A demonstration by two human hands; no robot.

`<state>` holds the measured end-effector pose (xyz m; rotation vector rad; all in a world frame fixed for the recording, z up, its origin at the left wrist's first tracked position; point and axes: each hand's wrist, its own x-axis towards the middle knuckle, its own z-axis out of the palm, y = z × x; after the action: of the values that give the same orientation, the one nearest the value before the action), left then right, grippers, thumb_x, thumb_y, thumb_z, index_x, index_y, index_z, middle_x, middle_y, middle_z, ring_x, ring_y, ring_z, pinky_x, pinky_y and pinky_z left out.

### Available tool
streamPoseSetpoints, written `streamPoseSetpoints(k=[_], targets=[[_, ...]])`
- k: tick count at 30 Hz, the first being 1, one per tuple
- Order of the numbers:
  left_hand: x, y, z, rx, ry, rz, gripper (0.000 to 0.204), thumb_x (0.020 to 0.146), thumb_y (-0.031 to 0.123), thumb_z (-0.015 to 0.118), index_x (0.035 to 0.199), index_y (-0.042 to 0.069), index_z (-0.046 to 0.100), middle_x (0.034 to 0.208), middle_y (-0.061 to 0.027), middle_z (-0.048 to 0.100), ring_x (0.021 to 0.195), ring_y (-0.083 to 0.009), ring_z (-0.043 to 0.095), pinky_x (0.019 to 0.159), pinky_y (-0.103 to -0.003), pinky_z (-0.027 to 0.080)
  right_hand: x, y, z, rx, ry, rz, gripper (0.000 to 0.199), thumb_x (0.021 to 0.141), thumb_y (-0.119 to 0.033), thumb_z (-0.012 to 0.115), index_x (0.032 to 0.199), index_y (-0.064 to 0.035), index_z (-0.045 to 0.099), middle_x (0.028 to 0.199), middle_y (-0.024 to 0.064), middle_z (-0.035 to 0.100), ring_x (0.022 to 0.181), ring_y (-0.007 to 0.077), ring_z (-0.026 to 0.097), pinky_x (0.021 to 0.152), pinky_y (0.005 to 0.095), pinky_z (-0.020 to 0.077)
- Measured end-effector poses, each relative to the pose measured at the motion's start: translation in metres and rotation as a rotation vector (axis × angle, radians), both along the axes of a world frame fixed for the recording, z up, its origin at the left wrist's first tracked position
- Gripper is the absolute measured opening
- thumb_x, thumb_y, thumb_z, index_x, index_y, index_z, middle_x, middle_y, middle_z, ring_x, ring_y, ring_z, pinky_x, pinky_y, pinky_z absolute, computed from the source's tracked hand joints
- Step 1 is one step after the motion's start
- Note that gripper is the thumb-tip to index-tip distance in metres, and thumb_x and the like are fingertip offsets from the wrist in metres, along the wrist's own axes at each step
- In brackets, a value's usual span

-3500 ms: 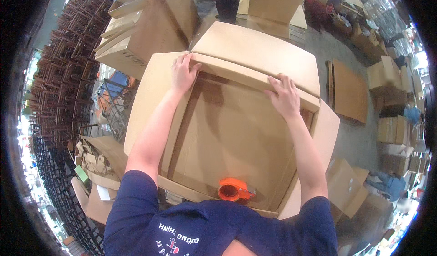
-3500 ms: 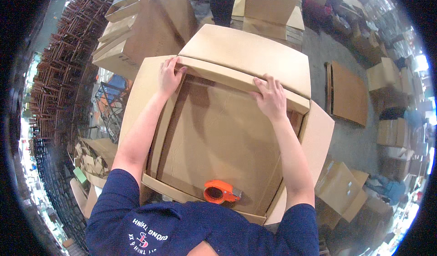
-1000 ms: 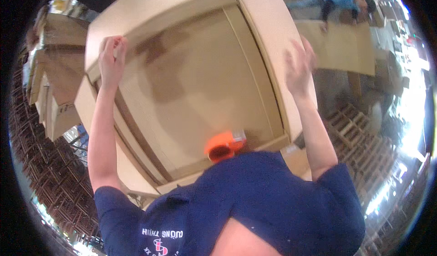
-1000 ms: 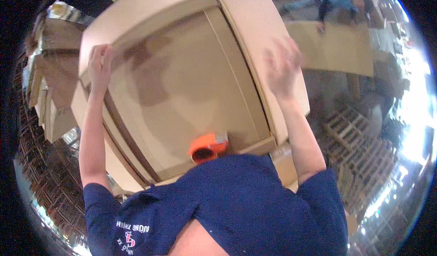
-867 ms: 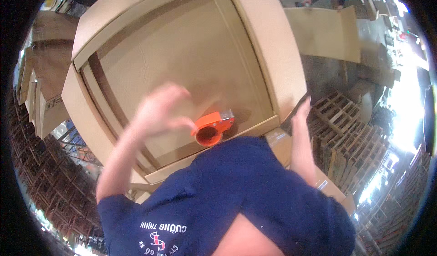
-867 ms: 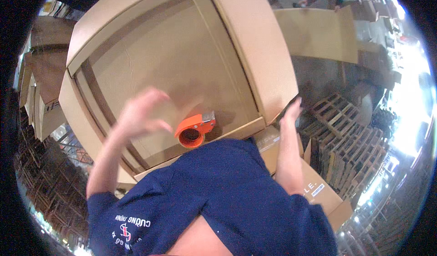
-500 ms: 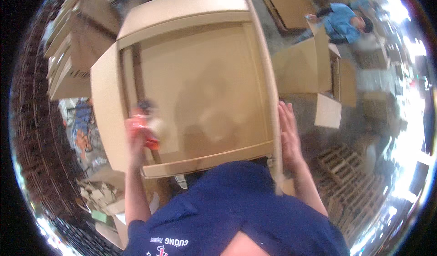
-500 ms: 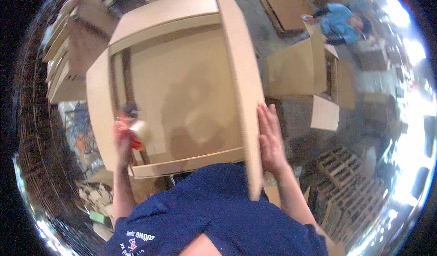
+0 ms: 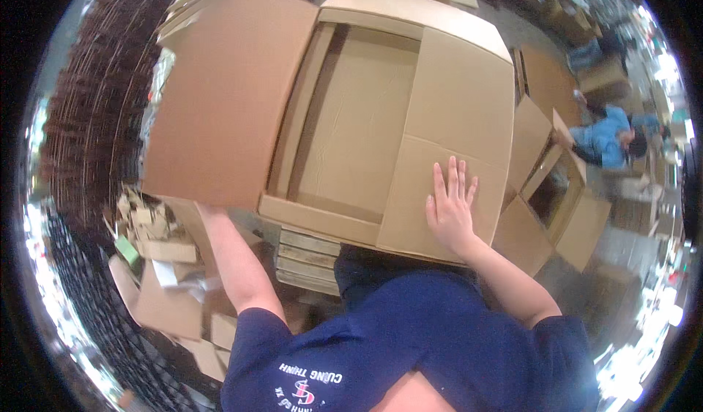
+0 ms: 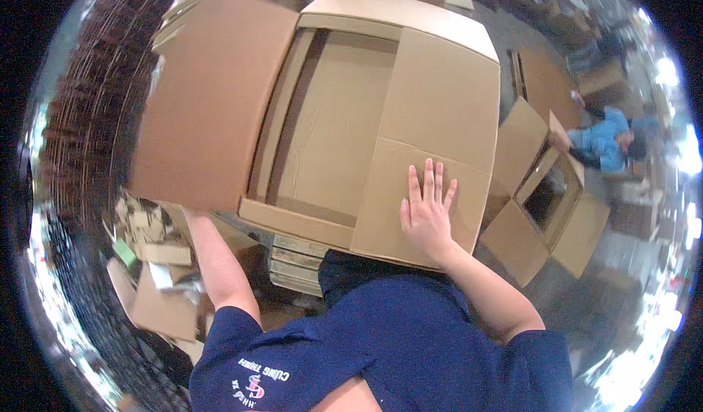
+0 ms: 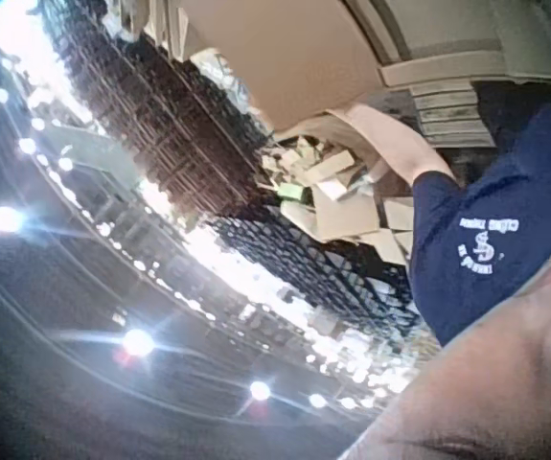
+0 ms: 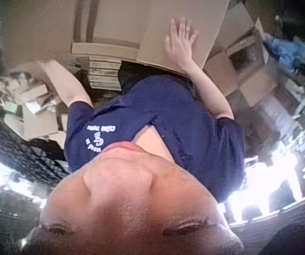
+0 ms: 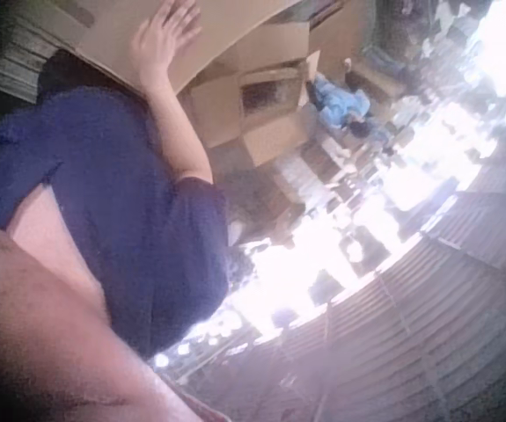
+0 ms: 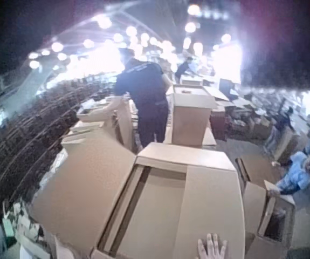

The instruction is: The person assembles flat cardboard pieces into boxes by folding flaps and securing them with a handheld tape dispenser. They repeatedly open and close flaps, apply tape to seams, and handle multiple cardboard pieces in a warehouse setting.

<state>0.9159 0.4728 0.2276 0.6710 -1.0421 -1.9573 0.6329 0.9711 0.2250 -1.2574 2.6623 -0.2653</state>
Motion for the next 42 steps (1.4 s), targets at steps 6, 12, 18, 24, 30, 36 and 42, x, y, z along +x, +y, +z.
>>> streamPoseSetpoints(k=[6, 12, 18, 24, 30, 36, 42], targets=[[-0.06, 0.204, 0.015, -0.64, -0.53, -0.405, 0.068, 0.103, -0.005, 0.066, 0.168, 0.008, 0.052, 0.148, -0.008, 0.068, 0.14, -0.0208, 0.066, 0.124, -0.038, 0.05, -0.047, -0.055, 0.006, -0.536, -0.161, 0.401, 0.081, 0.12, -0.047, 0.048, 0.186, -0.0119, 0.018, 0.194, 0.0185, 0.01, 0.179, 0.0455, 0.0, 0.139, 0.0743, 0.0006], [0.029, 0.386, -0.051, 0.227, -0.032, 1.055, 0.025, 0.119, 0.022, 0.063, 0.143, 0.015, 0.063, 0.116, 0.0014, 0.069, 0.109, -0.0177, 0.071, 0.099, -0.04, 0.061, -0.038, -0.109, -0.016, 0.045, 0.025, 0.841, 0.078, 0.12, -0.055, 0.043, 0.187, -0.024, 0.019, 0.196, 0.0062, 0.009, 0.181, 0.0285, 0.004, 0.141, 0.0693, -0.0035], [0.072, 0.567, -0.157, 1.004, -0.052, 0.695, 0.051, 0.111, 0.048, 0.071, 0.143, 0.01, 0.065, 0.124, -0.0096, 0.074, 0.095, -0.028, 0.073, 0.081, -0.045, 0.056, -0.022, -0.115, -0.008, 0.055, 0.077, 0.886, 0.077, 0.12, -0.059, 0.041, 0.187, -0.0278, 0.017, 0.196, 0.0012, 0.01, 0.18, 0.0233, 0.006, 0.144, 0.0652, -0.0025], [0.146, 0.637, -0.087, 0.489, 0.231, 0.825, 0.053, 0.109, 0.042, 0.07, 0.153, 0.014, 0.064, 0.136, -0.0028, 0.076, 0.114, -0.0254, 0.076, 0.096, -0.05, 0.065, -0.035, -0.116, -0.008, 0.045, 0.099, 0.842, 0.077, 0.121, -0.061, 0.037, 0.187, -0.0282, 0.016, 0.196, 0.0016, 0.011, 0.18, 0.0232, 0.005, 0.144, 0.066, -0.0011], [0.039, 0.534, 0.002, 0.493, 0.484, 0.33, 0.052, 0.112, 0.04, 0.068, 0.158, 0.015, 0.06, 0.138, -0.0032, 0.076, 0.121, -0.0255, 0.076, 0.101, -0.052, 0.065, -0.027, -0.107, -0.015, -0.117, 0.115, 0.884, 0.074, 0.12, -0.057, 0.043, 0.182, -0.0163, 0.037, 0.189, 0.0098, 0.036, 0.176, 0.0277, 0.028, 0.142, 0.0631, 0.0153], [-0.132, 0.422, 0.025, 0.207, -0.164, -0.038, 0.037, 0.12, 0.032, 0.063, 0.151, 0.012, 0.061, 0.131, -0.0073, 0.075, 0.12, -0.0209, 0.075, 0.101, -0.043, 0.063, -0.251, -0.116, 0.011, -0.626, -0.332, 0.299, 0.044, 0.115, -0.038, 0.067, 0.146, -0.0086, 0.078, 0.153, 0.0115, 0.074, 0.142, 0.0285, 0.067, 0.126, 0.0427, 0.0477], [-0.142, 0.394, 0.01, 0.259, -0.238, -0.309, 0.051, 0.122, 0.036, 0.059, 0.163, 0.007, 0.052, 0.145, -0.0146, 0.073, 0.12, -0.0354, 0.08, 0.095, -0.056, 0.072, -0.432, -0.038, -0.02, -1.274, -1.45, -0.867, 0.066, 0.12, -0.054, 0.046, 0.165, -0.0077, 0.058, 0.161, 0.0194, 0.066, 0.152, 0.0352, 0.059, 0.131, 0.0599, 0.0417]])
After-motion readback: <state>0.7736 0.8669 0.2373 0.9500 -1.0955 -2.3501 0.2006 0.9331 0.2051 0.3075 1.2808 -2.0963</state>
